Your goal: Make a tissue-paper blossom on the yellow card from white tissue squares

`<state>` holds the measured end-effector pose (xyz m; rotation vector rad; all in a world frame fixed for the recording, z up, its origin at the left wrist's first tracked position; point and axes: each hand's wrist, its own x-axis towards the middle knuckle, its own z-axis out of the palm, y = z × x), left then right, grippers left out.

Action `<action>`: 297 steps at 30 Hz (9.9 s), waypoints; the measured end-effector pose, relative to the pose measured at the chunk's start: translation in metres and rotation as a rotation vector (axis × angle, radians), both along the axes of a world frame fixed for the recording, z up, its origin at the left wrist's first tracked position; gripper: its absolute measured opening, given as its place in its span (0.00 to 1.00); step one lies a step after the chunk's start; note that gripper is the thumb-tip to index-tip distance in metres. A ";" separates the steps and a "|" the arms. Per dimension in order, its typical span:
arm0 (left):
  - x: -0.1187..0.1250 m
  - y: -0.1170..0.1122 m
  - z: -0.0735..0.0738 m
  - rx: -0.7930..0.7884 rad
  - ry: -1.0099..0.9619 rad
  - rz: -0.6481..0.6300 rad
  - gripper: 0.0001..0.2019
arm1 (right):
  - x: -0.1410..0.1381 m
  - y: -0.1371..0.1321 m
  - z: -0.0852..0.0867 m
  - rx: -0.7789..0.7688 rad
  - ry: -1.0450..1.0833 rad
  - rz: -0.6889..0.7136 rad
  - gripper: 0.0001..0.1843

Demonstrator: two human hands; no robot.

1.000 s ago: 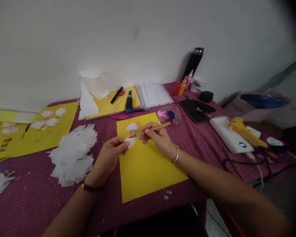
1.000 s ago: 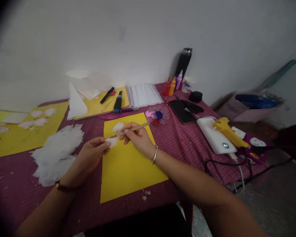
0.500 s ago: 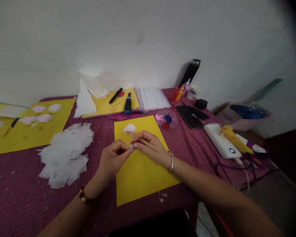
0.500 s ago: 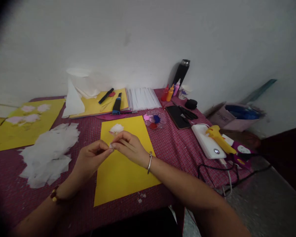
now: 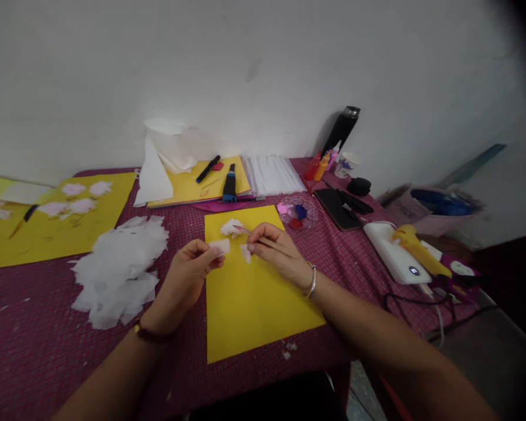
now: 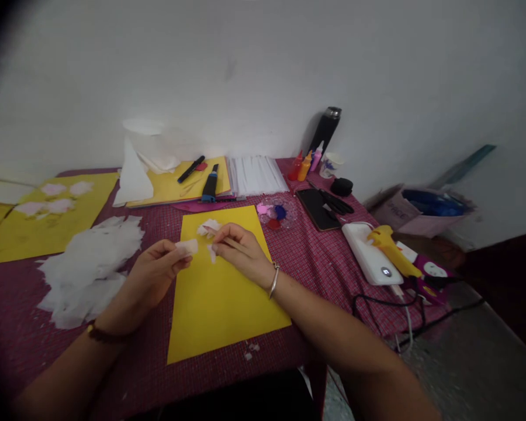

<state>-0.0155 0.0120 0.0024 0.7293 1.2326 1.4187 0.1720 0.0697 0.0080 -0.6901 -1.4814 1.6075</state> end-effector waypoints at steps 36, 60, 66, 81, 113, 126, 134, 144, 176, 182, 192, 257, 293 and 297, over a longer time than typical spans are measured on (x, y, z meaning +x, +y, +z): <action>0.002 -0.002 0.000 0.021 -0.182 -0.038 0.11 | -0.002 -0.006 0.002 0.146 -0.052 0.128 0.17; 0.004 -0.007 -0.005 0.230 0.232 -0.044 0.04 | -0.012 -0.008 -0.011 -0.207 0.093 0.089 0.20; 0.004 -0.008 -0.007 0.321 0.527 -0.082 0.03 | -0.015 -0.011 -0.015 -0.321 0.159 0.015 0.17; 0.002 -0.015 -0.013 0.514 1.013 -0.219 0.05 | -0.013 -0.002 -0.015 -0.423 0.147 -0.047 0.03; -0.028 0.127 -0.035 0.266 0.993 -0.500 0.04 | -0.017 0.044 -0.031 0.090 -0.193 -0.204 0.03; -0.029 0.131 -0.038 0.250 0.909 -0.505 0.06 | -0.025 0.039 -0.028 0.571 -0.590 -0.148 0.09; -0.027 0.130 -0.037 0.204 0.784 -0.521 0.07 | -0.010 0.037 -0.016 0.428 -0.410 -0.184 0.06; -0.008 0.071 0.011 0.275 0.727 -0.177 0.06 | 0.021 0.044 -0.031 -0.331 0.093 -0.310 0.04; 0.073 0.004 0.000 0.191 1.302 -0.885 0.06 | 0.030 0.030 -0.005 -0.223 0.167 -0.194 0.05; 0.045 0.004 0.000 0.087 0.885 -0.661 0.04 | 0.033 0.027 -0.002 -0.200 0.243 -0.184 0.03; 0.012 -0.004 -0.004 -0.032 0.354 -0.041 0.07 | 0.021 -0.007 0.000 0.066 0.118 0.035 0.07; -0.024 0.091 -0.019 0.523 1.622 -0.546 0.10 | 0.025 0.030 -0.017 -0.621 0.265 -0.221 0.06; -0.024 0.116 -0.045 0.370 1.137 -0.384 0.04 | -0.010 0.043 -0.007 0.225 -0.365 -0.243 0.07; -0.024 0.118 -0.038 0.290 0.957 -0.387 0.07 | 0.007 0.037 -0.005 -0.088 -0.141 -0.261 0.10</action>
